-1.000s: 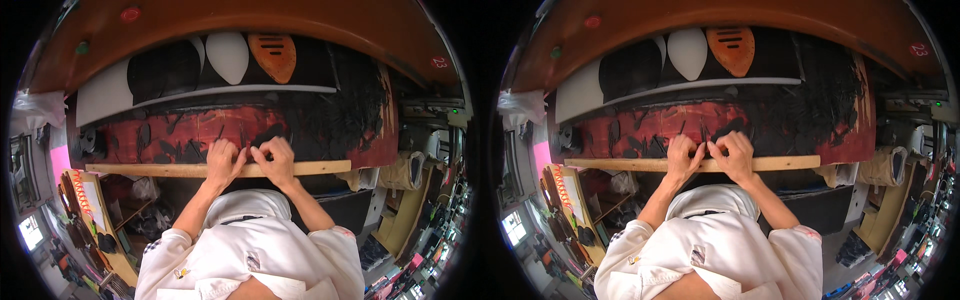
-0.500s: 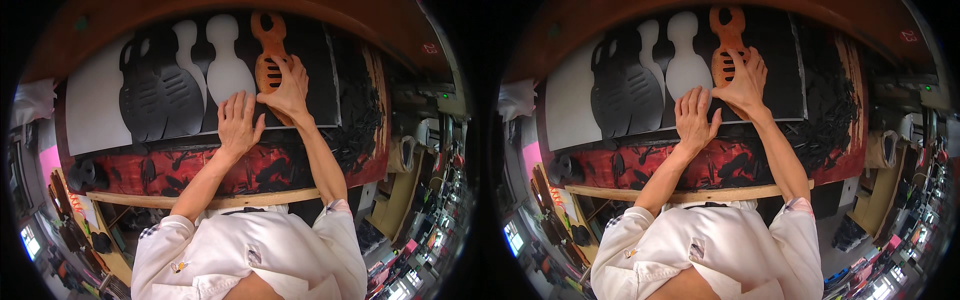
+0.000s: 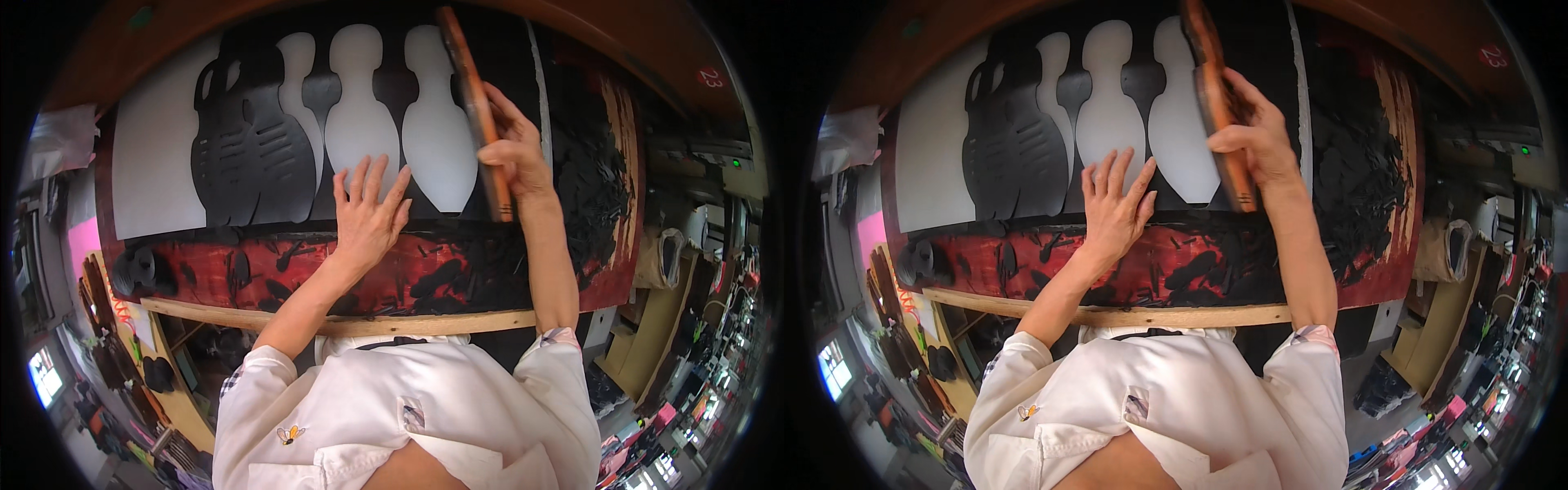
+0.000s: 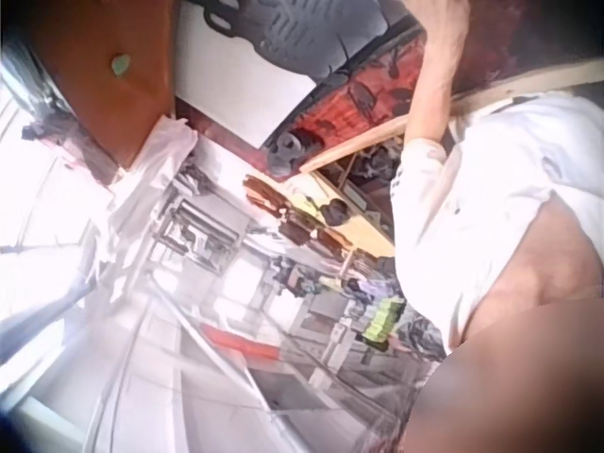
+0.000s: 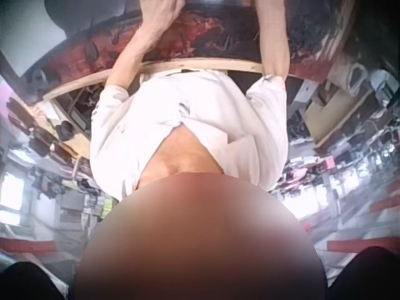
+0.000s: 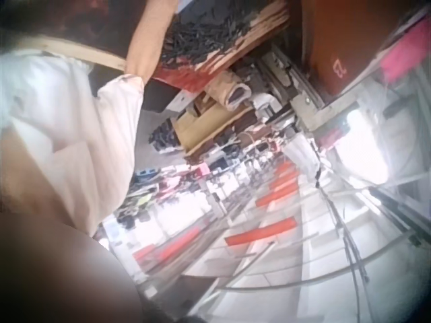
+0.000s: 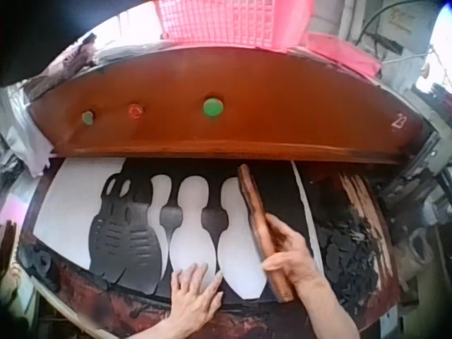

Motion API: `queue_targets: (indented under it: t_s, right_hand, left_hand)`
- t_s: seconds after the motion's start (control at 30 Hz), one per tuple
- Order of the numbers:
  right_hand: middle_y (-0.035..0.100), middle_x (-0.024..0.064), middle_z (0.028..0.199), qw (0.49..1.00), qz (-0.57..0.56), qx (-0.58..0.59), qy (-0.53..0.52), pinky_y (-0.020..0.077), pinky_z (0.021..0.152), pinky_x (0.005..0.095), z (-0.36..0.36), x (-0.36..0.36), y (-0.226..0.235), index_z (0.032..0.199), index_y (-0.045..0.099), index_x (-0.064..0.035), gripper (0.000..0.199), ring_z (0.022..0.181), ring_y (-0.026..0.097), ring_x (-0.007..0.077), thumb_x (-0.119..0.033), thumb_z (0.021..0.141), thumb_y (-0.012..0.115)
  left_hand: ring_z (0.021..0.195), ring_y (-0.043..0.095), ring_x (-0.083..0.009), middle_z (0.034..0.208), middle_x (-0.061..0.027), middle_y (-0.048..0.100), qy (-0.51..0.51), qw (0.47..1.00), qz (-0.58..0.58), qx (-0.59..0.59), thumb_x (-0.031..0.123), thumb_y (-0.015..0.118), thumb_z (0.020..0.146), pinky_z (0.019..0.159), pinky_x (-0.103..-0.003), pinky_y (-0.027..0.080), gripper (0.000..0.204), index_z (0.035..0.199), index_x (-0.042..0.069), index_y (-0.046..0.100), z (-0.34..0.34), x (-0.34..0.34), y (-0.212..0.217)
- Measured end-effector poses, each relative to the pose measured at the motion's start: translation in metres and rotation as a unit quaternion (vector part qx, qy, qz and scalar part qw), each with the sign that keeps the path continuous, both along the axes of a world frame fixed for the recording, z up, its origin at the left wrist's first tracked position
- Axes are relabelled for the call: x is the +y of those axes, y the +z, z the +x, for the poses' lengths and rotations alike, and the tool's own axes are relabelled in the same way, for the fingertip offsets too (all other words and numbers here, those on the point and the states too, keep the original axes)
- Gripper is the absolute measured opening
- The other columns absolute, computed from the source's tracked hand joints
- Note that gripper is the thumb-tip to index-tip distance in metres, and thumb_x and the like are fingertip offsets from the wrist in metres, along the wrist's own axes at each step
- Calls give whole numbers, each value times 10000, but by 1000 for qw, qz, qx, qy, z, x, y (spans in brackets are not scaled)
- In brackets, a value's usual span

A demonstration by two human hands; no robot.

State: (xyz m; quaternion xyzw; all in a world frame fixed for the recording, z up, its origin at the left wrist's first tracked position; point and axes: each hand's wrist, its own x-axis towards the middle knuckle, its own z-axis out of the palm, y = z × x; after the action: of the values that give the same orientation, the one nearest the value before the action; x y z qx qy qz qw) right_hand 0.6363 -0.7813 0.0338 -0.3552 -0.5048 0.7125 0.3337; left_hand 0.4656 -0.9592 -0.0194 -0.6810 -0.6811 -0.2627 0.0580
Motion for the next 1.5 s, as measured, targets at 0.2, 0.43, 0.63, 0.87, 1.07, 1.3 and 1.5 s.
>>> queue_targets:
  t_s: [0.2,0.43,0.63,0.87,1.07,1.3,1.5]
  right_hand:
    - [566,173,1238,991,-78,106,-19,465,1020,335,0,-5,5,1451,388,75,1023,1121,590,261,-68,496,726]
    - [625,175,1171,976,-127,178,-4,549,941,332,5,-5,0,1439,412,54,947,1030,656,267,-104,537,654]
    - [603,253,1252,971,-135,198,-19,609,892,361,28,-4,9,1424,400,95,925,1043,692,287,-92,545,618]
    - [519,152,1269,941,228,-220,-122,464,1000,397,37,-10,-1,1382,531,-65,1011,1127,577,323,-165,410,788]
    - [451,215,1312,798,414,-415,-142,378,1042,496,27,1,-32,1389,503,-201,1032,1198,482,395,-239,402,803]
    - [400,253,1370,773,415,-467,-110,303,1073,544,26,9,-36,1433,433,-205,1051,1262,409,450,-306,456,807]
    - [470,189,1344,868,311,-283,-263,421,1022,418,56,-22,-31,1404,432,-17,915,1241,499,306,-269,650,885]
  left_hand:
    - [796,586,-135,1100,-102,611,4,801,-70,-594,278,732,876,729,-266,459,558,1308,-22,547,26,76,60]
    - [696,626,-124,942,-95,659,-45,691,-66,-719,139,720,906,595,-261,529,466,1274,-95,556,17,108,45]
    - [936,659,-154,998,-73,686,127,860,44,-492,74,699,904,854,-259,523,300,1191,1,654,-90,38,20]
    - [1127,564,-279,1235,-165,558,351,925,116,86,96,741,849,998,-402,441,576,1356,2,483,-171,-32,42]
    - [907,578,-206,1038,-87,593,36,963,33,-264,82,827,753,763,-326,468,499,1182,41,576,-26,8,31]
    - [965,543,-337,1080,-137,558,-142,950,28,-276,207,857,701,816,-413,434,537,1097,27,544,93,50,8]
    - [976,537,-287,1122,-119,559,-135,976,64,-158,297,807,687,815,-404,403,514,1070,32,590,100,61,-15]
